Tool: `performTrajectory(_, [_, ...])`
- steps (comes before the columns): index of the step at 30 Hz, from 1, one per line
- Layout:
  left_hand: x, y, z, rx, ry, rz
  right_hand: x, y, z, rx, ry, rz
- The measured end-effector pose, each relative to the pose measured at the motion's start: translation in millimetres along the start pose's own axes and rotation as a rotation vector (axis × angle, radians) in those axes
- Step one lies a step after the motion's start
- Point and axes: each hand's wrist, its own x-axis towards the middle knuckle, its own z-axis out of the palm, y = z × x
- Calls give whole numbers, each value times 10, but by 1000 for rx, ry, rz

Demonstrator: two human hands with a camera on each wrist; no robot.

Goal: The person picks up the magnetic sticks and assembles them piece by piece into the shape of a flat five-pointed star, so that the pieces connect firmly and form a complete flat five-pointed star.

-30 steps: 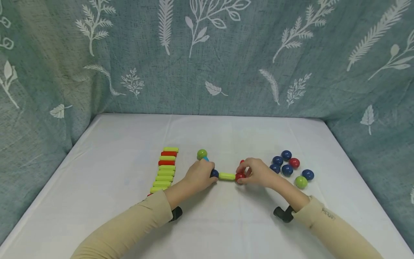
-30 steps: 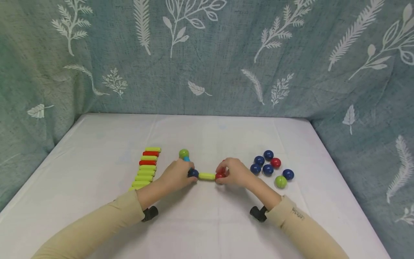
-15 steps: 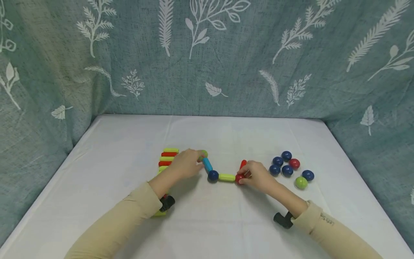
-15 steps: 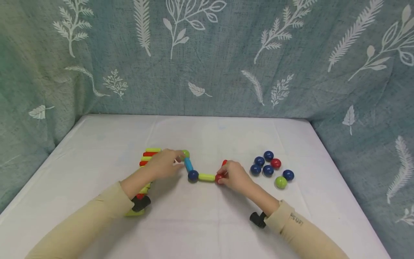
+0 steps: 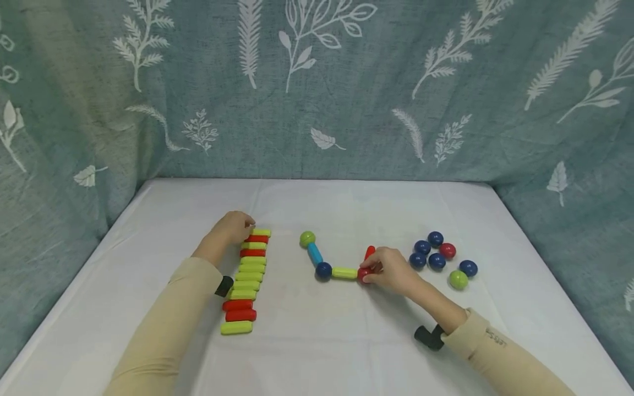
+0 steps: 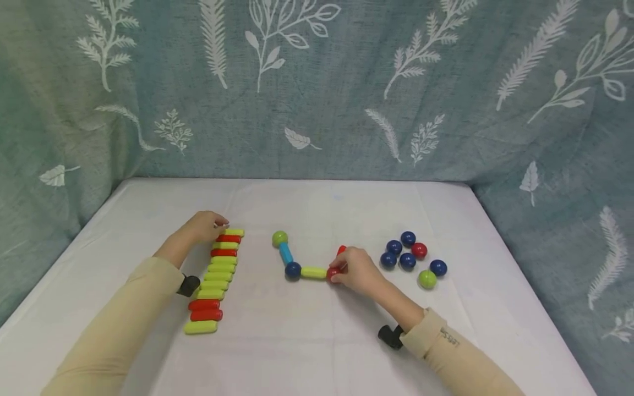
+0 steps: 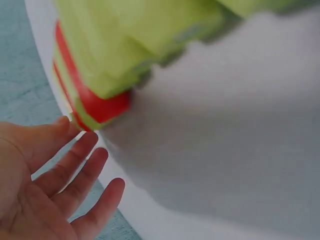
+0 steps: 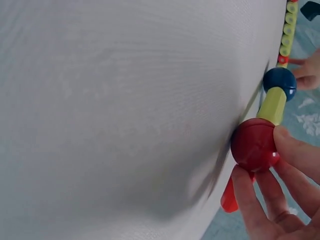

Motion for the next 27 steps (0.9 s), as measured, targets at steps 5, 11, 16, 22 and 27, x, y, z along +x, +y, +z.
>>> performTrajectory(5, [16, -64, 43, -7, -30, 10, 1, -2, 4, 15, -11, 5])
performTrajectory(11, [42, -33, 23, -6, 9, 32, 11, -1, 8, 15, -17, 13])
performTrajectory(16, [107, 125, -35, -40, 80, 11, 13, -13, 8, -5, -11, -1])
performTrajectory(22, [227, 498, 47, -161, 125, 13, 6, -21, -2, -19, -6, -5])
performTrajectory(27, [311, 766, 204, -224, 144, 29, 6, -29, -5, -16, -1, -6])
